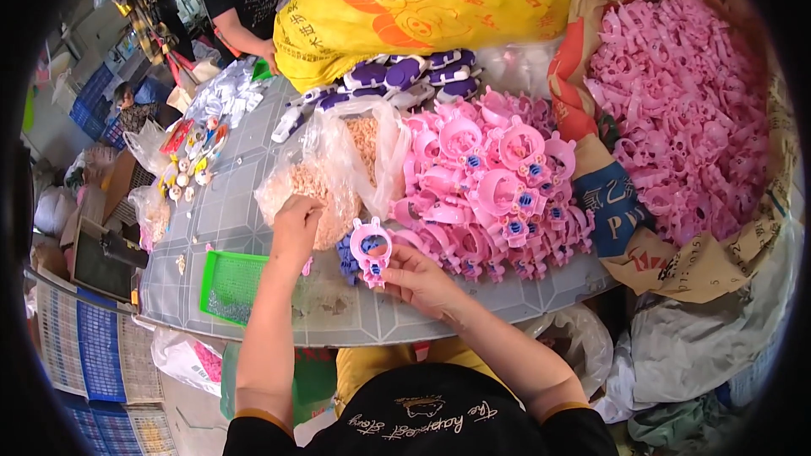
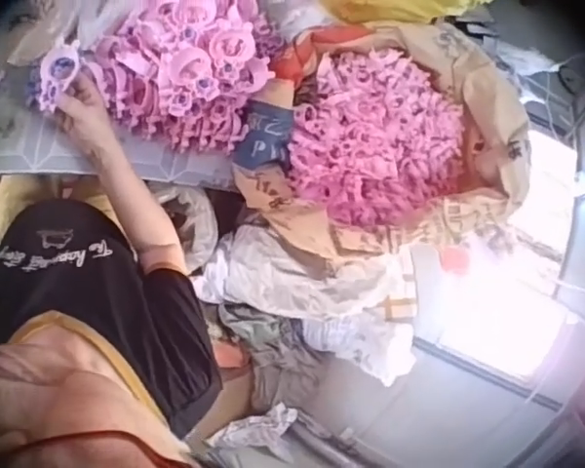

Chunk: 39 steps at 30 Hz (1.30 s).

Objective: Assembling decorative components and small blue flowers onto pink plastic toy watch frames.

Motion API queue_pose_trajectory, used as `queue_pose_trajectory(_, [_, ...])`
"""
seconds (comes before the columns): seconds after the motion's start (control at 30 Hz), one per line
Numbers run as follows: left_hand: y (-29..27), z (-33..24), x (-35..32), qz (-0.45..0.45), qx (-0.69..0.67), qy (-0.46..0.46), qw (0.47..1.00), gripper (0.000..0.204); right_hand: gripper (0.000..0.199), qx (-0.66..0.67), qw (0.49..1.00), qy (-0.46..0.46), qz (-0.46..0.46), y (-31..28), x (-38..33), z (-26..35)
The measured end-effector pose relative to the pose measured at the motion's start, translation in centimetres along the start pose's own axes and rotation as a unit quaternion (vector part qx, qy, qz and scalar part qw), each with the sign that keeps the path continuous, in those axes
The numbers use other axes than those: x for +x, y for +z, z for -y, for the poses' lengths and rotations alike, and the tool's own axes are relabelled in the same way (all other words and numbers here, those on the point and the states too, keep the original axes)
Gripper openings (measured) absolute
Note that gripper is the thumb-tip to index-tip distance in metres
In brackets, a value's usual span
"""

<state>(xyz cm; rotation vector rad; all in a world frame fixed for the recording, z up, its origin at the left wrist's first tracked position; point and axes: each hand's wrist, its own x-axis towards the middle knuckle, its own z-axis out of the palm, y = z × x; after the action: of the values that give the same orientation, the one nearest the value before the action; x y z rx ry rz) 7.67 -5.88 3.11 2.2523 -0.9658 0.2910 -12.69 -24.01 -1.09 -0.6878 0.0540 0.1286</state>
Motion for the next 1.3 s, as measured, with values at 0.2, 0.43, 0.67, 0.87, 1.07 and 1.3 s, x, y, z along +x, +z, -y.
queue_pose_trajectory(0.2, [-1.1,-2.4,-1.3,-0.055,-0.090,-0.018,0.994,0.015,0.036,0.005,1.000,0.012,0.004,-0.2,-0.3,0.0])
queue_pose_trajectory(0.43, [-0.8,-6.2,-3.3,-0.103,-0.191,-0.136,0.966,0.014,0.036,0.008,1.000,-0.001,0.009,-0.3,0.0,0.6])
queue_pose_trajectory(0.67, [0.3,-7.1,-5.3,-0.114,-0.168,-0.080,0.976,0.016,0.036,0.029,1.000,0.002,-0.001,0.0,-0.3,0.7])
queue_pose_trajectory(0.87, [0.0,-7.7,-6.2,-0.096,-0.143,-0.083,0.982,0.017,0.039,0.040,0.999,0.016,-0.005,0.2,-0.6,0.1])
queue_pose_trajectory(1.07, [-0.6,-8.7,-6.3,-0.103,-0.227,-0.065,0.966,0.016,0.043,0.042,0.997,-0.057,-0.021,-0.1,-0.2,0.5])
queue_pose_trajectory(1.3, [0.2,-7.8,-8.8,-0.047,-0.416,-0.165,0.893,0.018,0.043,0.038,0.997,-0.061,-0.015,-0.6,0.1,0.1])
